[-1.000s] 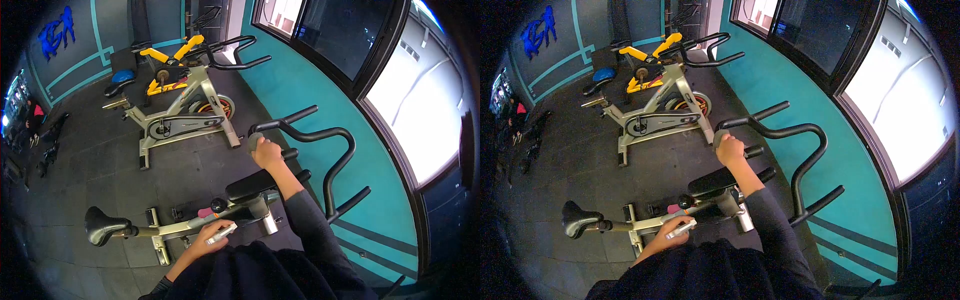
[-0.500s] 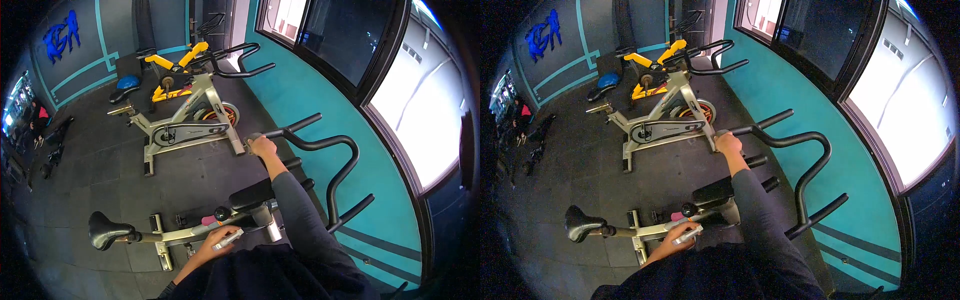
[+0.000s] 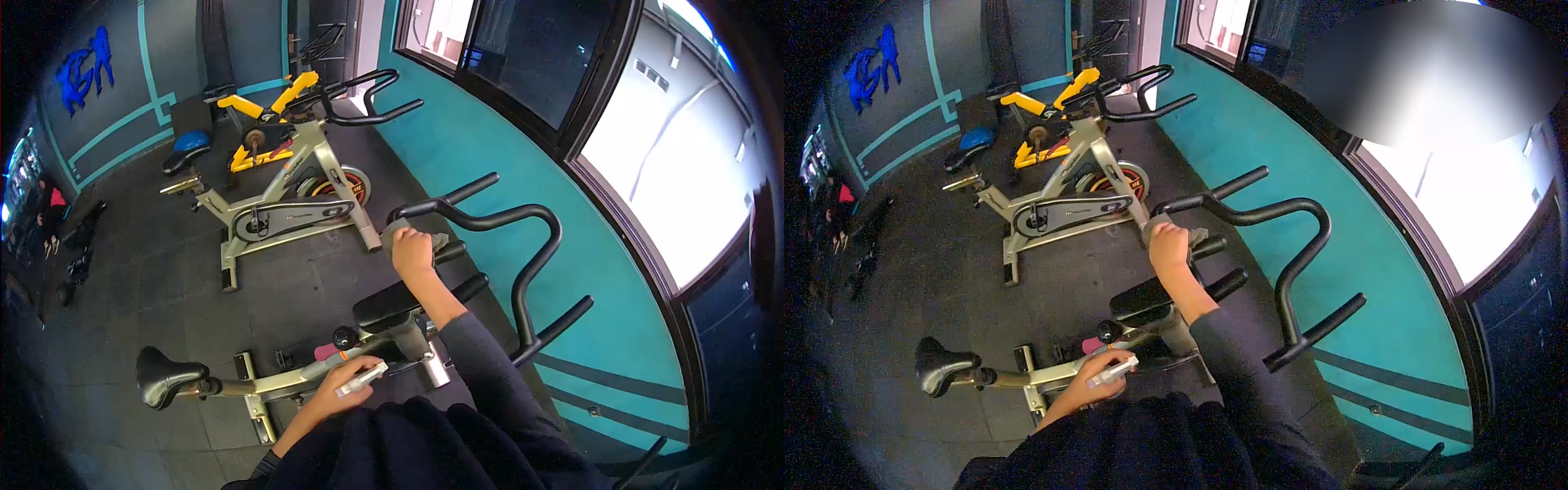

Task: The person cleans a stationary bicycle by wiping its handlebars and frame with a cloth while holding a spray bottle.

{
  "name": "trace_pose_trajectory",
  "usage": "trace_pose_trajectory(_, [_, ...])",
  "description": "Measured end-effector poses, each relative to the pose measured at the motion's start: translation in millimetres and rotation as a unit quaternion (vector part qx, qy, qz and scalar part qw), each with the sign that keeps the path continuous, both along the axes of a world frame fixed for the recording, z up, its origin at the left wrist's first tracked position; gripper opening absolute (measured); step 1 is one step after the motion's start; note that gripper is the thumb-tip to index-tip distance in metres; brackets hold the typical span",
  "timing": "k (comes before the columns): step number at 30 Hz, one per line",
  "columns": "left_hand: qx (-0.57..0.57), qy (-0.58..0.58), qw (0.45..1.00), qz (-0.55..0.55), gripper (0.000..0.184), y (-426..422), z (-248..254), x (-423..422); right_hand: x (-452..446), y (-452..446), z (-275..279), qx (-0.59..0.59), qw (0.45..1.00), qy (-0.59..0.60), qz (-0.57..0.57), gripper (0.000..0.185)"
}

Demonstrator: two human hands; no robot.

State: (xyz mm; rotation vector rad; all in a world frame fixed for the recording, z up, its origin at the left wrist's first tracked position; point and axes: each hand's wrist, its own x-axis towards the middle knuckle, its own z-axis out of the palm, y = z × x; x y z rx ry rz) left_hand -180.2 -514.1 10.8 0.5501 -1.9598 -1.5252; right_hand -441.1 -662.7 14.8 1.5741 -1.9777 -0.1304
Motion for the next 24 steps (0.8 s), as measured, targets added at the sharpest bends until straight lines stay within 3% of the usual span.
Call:
trace_pose_trajectory(1, [-0.038,-0.004,0.999,-0.010,0.049,-2.1,2.3,-1.6,-2.4,7.0,6.3,-0.005,1.000,0.000,-0.003,0.037])
trace_pose_trajectory(3, [-0.029,-0.008,0.999,-0.033,0.054,-5.6,15.8,-2.8,-11.8,26.1,26.3,0.054,0.986,-0.123,0.101,0.026])
trace_pose_trajectory(5, [-0.022,-0.010,0.998,-0.056,0.058,-15.5,26.0,-2.6,-17.9,53.2,61.5,0.017,0.973,-0.186,0.139,0.023])
trace_pose_trajectory(7, [-0.061,-0.037,0.994,-0.079,0.068,-21.7,28.8,-4.2,-25.4,81.0,103.4,0.007,0.861,-0.504,0.062,0.035])
trace_pose_trajectory(9, [-0.103,-0.029,0.992,-0.068,0.070,-28.3,27.7,-14.6,-63.7,87.2,97.3,-0.189,0.803,-0.550,0.131,0.048])
trace_pose_trajectory(11, [-0.138,0.023,0.982,-0.124,0.069,-39.6,25.3,-25.2,-69.9,117.2,145.1,-0.237,0.634,-0.723,0.137,0.062])
trace_pose_trajectory(13, [-0.140,0.028,0.982,-0.122,0.068,-45.6,28.0,-33.3,-85.6,128.2,155.8,-0.355,0.548,-0.741,0.157,0.064])
trace_pose_trajectory(16, [-0.157,0.056,0.978,-0.128,0.064,-52.2,32.7,-47.2,-78.6,146.3,170.4,-0.368,0.547,-0.739,0.138,0.067])
trace_pose_trajectory(17, [-0.157,0.058,0.977,-0.130,0.064,-55.0,32.3,-52.7,-63.4,144.9,172.8,-0.366,0.587,-0.713,0.112,0.065])
trace_pose_trajectory(18, [-0.139,0.080,0.976,-0.146,0.063,-58.6,29.6,-58.3,-72.0,131.5,150.5,-0.365,0.681,-0.619,0.140,0.064])
trace_pose_trajectory(19, [-0.120,0.101,0.974,-0.161,0.062,-61.2,29.4,-62.7,-87.7,109.0,113.6,-0.357,0.762,-0.515,0.165,0.064])
trace_pose_trajectory(21, [-0.101,0.094,0.976,-0.169,0.061,-62.9,34.4,-69.1,-93.7,75.8,36.3,-0.272,0.887,-0.361,0.094,0.060])
trace_pose_trajectory(23, [-0.056,0.106,0.980,-0.161,0.060,-68.6,31.4,-76.8,-76.5,83.6,32.5,-0.014,0.897,-0.441,0.033,0.059])
trace_pose_trajectory(24, [-0.032,0.128,0.976,-0.171,0.060,-70.4,31.2,-78.8,-81.8,81.9,37.0,-0.015,0.898,-0.439,0.036,0.059])
